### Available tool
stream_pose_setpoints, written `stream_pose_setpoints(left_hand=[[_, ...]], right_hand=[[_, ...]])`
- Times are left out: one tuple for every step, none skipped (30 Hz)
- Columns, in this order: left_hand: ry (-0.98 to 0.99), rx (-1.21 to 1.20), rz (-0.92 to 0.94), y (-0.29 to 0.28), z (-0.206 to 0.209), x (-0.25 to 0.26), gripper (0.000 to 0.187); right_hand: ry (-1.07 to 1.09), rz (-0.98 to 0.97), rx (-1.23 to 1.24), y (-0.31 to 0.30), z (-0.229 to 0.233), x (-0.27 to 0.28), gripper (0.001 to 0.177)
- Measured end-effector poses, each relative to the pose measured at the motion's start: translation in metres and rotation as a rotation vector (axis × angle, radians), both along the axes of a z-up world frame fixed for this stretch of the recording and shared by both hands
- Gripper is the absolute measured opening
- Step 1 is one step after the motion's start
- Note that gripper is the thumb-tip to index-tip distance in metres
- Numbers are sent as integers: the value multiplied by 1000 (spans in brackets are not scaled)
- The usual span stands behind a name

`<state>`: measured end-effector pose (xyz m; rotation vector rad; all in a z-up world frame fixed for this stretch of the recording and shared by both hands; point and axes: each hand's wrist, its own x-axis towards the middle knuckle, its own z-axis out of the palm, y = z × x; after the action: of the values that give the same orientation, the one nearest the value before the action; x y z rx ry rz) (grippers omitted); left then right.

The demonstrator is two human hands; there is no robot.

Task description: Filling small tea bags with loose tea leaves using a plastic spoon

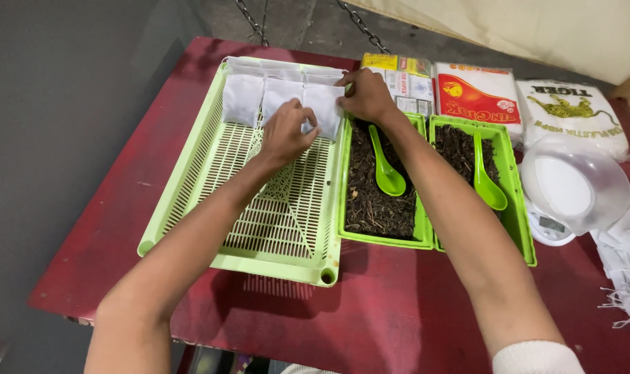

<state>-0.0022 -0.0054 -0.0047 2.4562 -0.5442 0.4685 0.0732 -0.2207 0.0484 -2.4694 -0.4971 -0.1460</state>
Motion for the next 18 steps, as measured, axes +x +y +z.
stream_pose_setpoints(left_hand=[[-1,0,-2,-1,-2,1,15],[-7,10,-20,-3,-3,1,14],[-12,21,-35,-3,-6,0,14],[-10,20,-34,-3,-8,2,14],[-3,50,-20,-2,-8,4,23],[5,80,-5,-2,-9,6,33],[5,80,-6,-3,-6,2,33],[-2,109,-10,-4,-2,-1,30],[-9,137,-13,-5,1,-5,26],[-9,137,-13,-4,-4,0,26],[-20,144,-10,-4,-8,5,24],[-31,150,-7,-3,-13,11,23],[-30,150,-8,-2,-12,9,23],[-68,180,3,-2,-11,8,25],[-106,209,15,-1,-10,6,27],[-105,208,15,-3,-13,6,27],[-113,248,24,-4,-15,5,33],[-120,288,32,-5,-18,5,38]], right_hand=[[-1,-2,0,-1,-2,3,36],[-18,-15,-26,-3,-3,6,34],[-32,-25,-51,-3,-6,9,32],[-31,-24,-52,-3,-8,9,32],[-47,-26,-69,-3,-9,10,32],[-63,-27,-85,-3,-10,11,31],[-63,-28,-85,-2,-9,9,31],[-73,-31,-85,-1,-8,8,29],[-82,-33,-85,1,-7,6,27],[-82,-33,-85,2,-7,6,27],[-85,-39,-103,4,-7,7,26],[-89,-44,-120,6,-7,7,25],[-87,-44,-120,6,-8,6,25],[-100,-51,-142,7,-8,5,24],[-114,-57,-165,8,-9,5,24],[-112,-57,-166,8,-13,8,24],[-117,-57,-178,8,-17,11,26],[-122,-57,-190,8,-21,14,28]])
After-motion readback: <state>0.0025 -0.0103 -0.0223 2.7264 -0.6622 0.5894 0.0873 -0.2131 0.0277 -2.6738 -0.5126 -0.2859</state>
